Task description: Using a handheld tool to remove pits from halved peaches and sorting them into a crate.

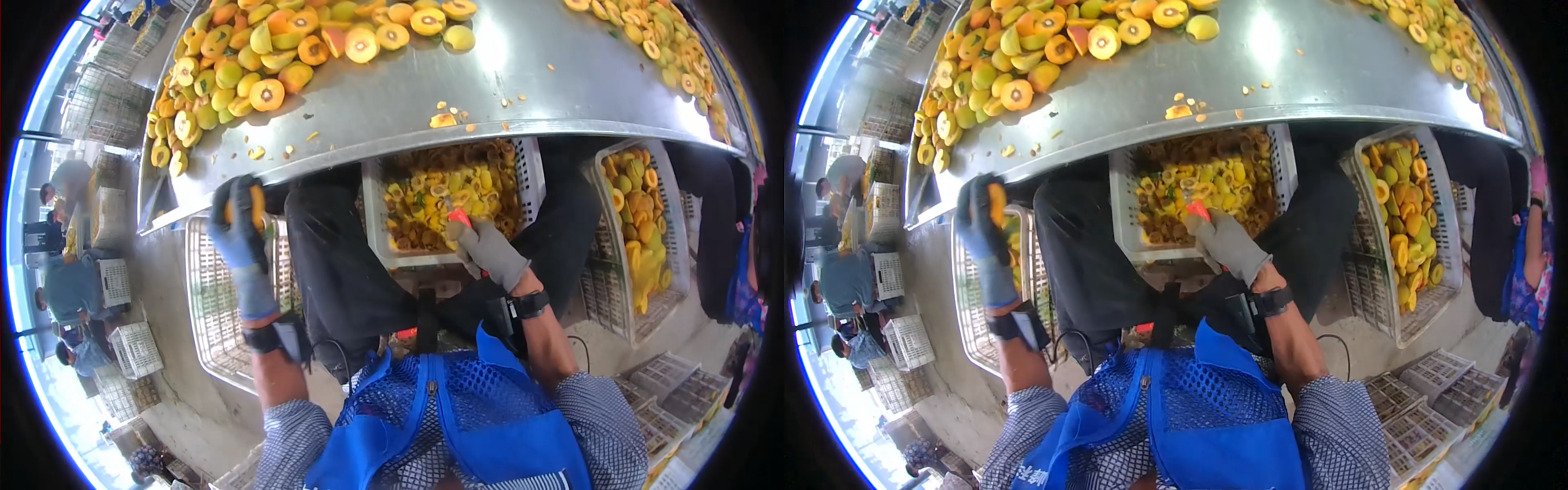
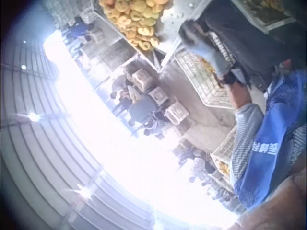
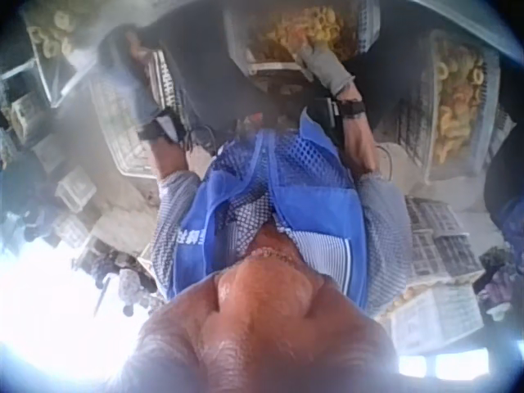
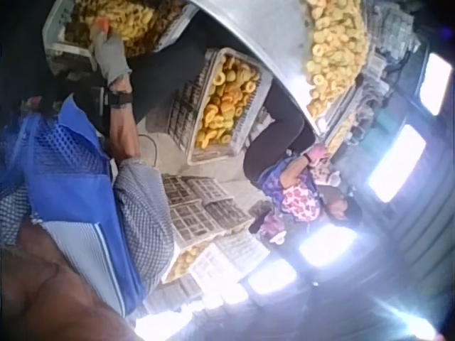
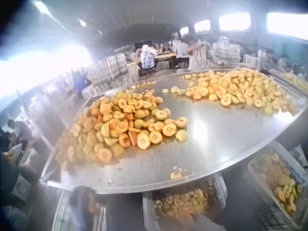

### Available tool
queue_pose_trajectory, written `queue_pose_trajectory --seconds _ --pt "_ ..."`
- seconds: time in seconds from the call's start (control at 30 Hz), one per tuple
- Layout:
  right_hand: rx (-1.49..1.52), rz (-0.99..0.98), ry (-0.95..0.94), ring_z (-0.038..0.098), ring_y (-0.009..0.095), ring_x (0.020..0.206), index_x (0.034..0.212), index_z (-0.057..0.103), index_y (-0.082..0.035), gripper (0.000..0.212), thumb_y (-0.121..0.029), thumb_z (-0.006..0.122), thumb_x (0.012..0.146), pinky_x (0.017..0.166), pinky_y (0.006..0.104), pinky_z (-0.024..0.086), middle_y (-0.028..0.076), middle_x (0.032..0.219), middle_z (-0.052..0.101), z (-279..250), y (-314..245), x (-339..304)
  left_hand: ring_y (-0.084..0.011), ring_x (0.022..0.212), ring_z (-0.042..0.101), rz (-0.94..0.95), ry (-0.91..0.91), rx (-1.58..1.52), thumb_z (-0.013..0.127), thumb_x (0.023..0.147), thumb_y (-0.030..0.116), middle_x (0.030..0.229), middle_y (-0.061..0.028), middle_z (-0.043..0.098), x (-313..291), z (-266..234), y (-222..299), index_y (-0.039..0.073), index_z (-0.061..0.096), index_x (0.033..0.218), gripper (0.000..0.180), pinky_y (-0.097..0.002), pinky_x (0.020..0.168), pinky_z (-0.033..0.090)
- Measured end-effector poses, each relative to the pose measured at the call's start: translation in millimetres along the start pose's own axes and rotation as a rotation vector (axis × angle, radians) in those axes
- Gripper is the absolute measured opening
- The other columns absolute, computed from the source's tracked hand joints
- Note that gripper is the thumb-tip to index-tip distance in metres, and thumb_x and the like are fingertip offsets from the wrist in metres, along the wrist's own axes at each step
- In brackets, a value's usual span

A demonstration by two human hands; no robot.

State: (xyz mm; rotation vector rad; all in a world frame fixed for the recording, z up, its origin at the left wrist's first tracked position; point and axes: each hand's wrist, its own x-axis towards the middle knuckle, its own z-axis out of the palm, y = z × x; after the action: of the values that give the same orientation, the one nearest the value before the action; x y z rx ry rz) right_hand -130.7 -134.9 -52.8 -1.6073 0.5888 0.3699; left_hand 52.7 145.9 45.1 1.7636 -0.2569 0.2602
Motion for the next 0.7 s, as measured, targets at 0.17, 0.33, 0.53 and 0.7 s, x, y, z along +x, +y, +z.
queue_pose_trajectory --seconds 0.17,0.33,0.53,0.7 --pt "-0.645 -0.15 0.026 0.063 0.038 0.079 0.092 0.058 0.004 0.048 -0.044 0.059 0.087 0.07 0.045 0.047 0.024 0.08 0.063 -33 26 25 -0.0116 0.072 0.061 -0.249 0.231 0.225 0.066 0.09 0.019 0.083 -0.007 0.066 -16 -87 -47 -0.003 0.066 0.097 0.023 -0.0232 0.065 0.05" --pt "-0.952 -0.092 -0.028 0.064 0.039 0.082 0.093 0.065 0.001 0.048 -0.046 0.056 0.087 0.073 0.0461 0.048 0.025 0.087 0.065 -60 8 51 -0.0114 0.067 0.059 -0.325 0.199 0.661 0.068 0.088 0.026 0.076 -0.005 0.066 -28 -151 -86 -0.001 0.068 0.093 0.027 -0.0275 0.06 0.048" --pt "-1.197 0.094 -0.353 0.065 0.037 0.087 0.099 0.068 0.0 0.045 -0.041 0.052 0.086 0.078 0.0432 0.05 0.021 0.097 0.067 -42 33 88 -0.0288 0.087 0.062 -0.253 0.077 1.221 0.071 0.082 0.033 0.094 -0.0169 0.066 -51 -210 -132 0.0 0.064 0.104 0.04 -0.0381 0.078 0.048" --pt "-1.038 0.122 -0.091 0.065 0.037 0.085 0.092 0.068 0.0 0.044 -0.041 0.053 0.087 0.076 0.0446 0.049 0.022 0.091 0.067 -64 8 87 -0.0221 0.092 0.061 -0.179 0.055 0.984 0.07 0.086 0.029 0.099 -0.0148 0.066 -27 -189 -96 0.0 0.064 0.108 0.038 -0.034 0.081 0.048"
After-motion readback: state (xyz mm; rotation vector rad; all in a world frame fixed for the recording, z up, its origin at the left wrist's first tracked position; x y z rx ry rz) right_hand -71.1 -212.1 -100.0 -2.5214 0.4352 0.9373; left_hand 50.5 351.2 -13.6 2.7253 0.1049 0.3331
